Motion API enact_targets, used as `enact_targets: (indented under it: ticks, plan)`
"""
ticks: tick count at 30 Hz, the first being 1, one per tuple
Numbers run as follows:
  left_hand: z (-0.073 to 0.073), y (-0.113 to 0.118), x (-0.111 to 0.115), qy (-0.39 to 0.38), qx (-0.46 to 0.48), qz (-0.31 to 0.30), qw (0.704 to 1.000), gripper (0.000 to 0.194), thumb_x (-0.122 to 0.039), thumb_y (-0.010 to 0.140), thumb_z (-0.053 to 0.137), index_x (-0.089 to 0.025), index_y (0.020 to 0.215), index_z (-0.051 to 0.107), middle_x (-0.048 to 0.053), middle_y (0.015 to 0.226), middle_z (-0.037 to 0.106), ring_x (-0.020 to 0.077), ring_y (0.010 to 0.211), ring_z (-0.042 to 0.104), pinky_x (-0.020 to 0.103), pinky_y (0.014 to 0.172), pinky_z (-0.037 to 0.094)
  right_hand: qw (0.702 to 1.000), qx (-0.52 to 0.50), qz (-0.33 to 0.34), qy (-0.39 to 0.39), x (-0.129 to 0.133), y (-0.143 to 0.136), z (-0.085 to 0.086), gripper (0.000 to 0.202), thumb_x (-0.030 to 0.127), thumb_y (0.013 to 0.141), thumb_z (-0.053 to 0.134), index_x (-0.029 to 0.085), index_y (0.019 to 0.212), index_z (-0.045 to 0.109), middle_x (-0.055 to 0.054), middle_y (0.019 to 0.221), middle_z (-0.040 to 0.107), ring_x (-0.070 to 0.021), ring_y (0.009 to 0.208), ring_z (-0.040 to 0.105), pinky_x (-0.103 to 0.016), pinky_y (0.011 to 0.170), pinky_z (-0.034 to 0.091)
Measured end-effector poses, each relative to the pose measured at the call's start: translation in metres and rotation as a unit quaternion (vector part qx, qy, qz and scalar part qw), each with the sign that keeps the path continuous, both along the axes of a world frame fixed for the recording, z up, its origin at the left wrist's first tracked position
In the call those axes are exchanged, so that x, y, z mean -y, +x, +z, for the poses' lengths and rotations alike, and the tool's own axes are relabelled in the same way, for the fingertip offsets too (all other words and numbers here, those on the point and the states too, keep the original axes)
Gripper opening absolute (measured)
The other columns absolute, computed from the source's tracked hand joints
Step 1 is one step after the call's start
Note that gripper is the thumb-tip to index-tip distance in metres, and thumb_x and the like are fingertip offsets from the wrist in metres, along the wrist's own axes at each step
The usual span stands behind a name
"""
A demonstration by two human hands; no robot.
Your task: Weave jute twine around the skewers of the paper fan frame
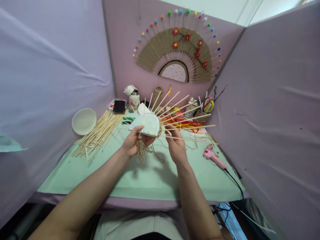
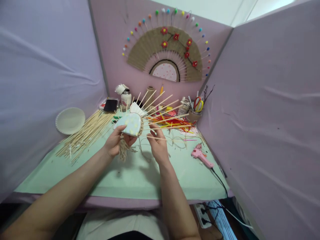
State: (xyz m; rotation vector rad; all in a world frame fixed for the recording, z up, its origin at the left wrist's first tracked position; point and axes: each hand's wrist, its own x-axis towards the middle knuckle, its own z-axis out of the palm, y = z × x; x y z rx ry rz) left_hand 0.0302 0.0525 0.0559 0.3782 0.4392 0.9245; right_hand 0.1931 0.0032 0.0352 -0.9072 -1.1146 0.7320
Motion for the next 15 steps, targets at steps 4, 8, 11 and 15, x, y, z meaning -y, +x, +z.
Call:
enact_targets:
  ticks: [4, 8, 11, 15]
  plan:
    - [-0.01, -0.006, 0.002, -0.008, -0.01, -0.007, 1.0, 0.043, -0.014, 0.082, 0.048, -0.013, 0.124, 0.056, 0.008, 0.082, 0.075, 0.0196, 0.074, 0.072, 0.034, 0.076, 0.059, 0.995, 0.031, 0.082, -0.039, -0.004, -0.005, -0.003, 0.019, 0.034, 0.078, 0.066, 0.023, 0.092, 0.071, -0.005, 0.1, 0.07, -0.0199, 0.095, 0.062, -0.036, 0.09, 0.047]
    - [-0.016, -0.009, 0.006, -0.022, -0.022, -0.022, 0.999, 0.043, -0.013, 0.08, 0.052, -0.011, 0.122, 0.057, 0.008, 0.076, 0.075, 0.0212, 0.07, 0.072, 0.037, 0.076, 0.059, 0.994, 0.029, 0.09, -0.059, -0.004, -0.007, -0.014, 0.015, 0.035, 0.071, 0.073, 0.022, 0.079, 0.071, -0.003, 0.092, 0.07, -0.0198, 0.088, 0.062, -0.036, 0.085, 0.049]
    - [-0.017, -0.009, 0.008, -0.023, -0.036, -0.04, 0.998, 0.044, -0.015, 0.081, 0.053, -0.01, 0.125, 0.056, 0.011, 0.081, 0.075, 0.0241, 0.075, 0.073, 0.042, 0.08, 0.058, 0.995, 0.019, 0.085, -0.046, -0.003, -0.007, -0.02, 0.017, 0.036, 0.068, 0.075, 0.022, 0.074, 0.069, -0.004, 0.091, 0.069, -0.0201, 0.089, 0.061, -0.036, 0.085, 0.048]
    - [-0.018, -0.008, 0.009, -0.012, -0.044, -0.051, 0.998, 0.045, -0.015, 0.081, 0.054, -0.01, 0.125, 0.056, 0.014, 0.085, 0.075, 0.0266, 0.079, 0.073, 0.043, 0.078, 0.058, 0.996, -0.01, 0.087, -0.024, 0.001, -0.006, -0.022, 0.018, 0.036, 0.072, 0.073, 0.021, 0.068, 0.064, -0.002, 0.087, 0.067, -0.017, 0.084, 0.06, -0.033, 0.082, 0.047]
